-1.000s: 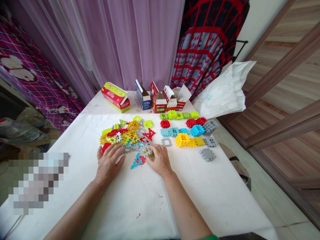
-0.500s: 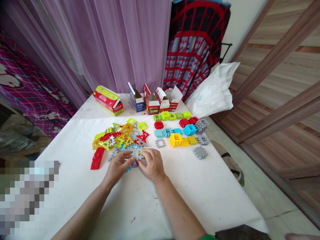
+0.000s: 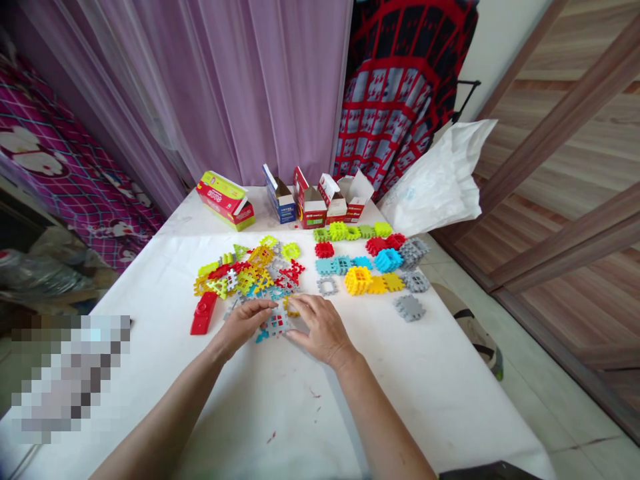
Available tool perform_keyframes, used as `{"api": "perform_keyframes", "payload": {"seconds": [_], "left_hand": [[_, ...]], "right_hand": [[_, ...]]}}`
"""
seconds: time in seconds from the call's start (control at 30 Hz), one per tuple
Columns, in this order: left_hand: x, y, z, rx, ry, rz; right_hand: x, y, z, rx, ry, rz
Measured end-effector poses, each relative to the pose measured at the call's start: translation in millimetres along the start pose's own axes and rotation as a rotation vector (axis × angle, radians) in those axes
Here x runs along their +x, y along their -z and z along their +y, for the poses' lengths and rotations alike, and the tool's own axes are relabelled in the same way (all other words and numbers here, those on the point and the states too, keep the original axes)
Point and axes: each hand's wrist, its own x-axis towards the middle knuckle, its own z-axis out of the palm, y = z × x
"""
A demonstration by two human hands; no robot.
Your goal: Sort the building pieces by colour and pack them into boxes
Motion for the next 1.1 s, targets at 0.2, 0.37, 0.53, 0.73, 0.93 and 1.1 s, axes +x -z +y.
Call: {"api": "perform_keyframes", "payload": {"seconds": [0.2,0.37,0.53,0.73,0.93,1.1], "left_hand": [[4.3,-3.8,-2.9,0.160,-0.079,-0.106],[6.5,-12.5,4.0,0.267,-0.143,-0.176],[12.0,-22.8,10.5,0.299,-0.202,-0.198],[3.7,4.9,-0.8,0.539,-0.483,0.300],[-0.4,35.5,-28.6,0.789,-0.751,0.513],[1.9,32.8,-30.3,0.812,-0.781,0.538]], "right_hand": [[-4.7,4.2,-0.9,0.000,-0.023,-0.069],[-8.0,8.5,-4.5,0.025,-0.041,-0.088],[-19.8,15.3,4.4,-0.028,-0.086,0.026],[-58.0,68.2,87.5,-0.183,-0.637,0.532],[-90.4,113.7,172.6,-0.250,-1.087,0.540],[-96.8,108.3,196.7,-0.190,-1.094,0.503]]}}
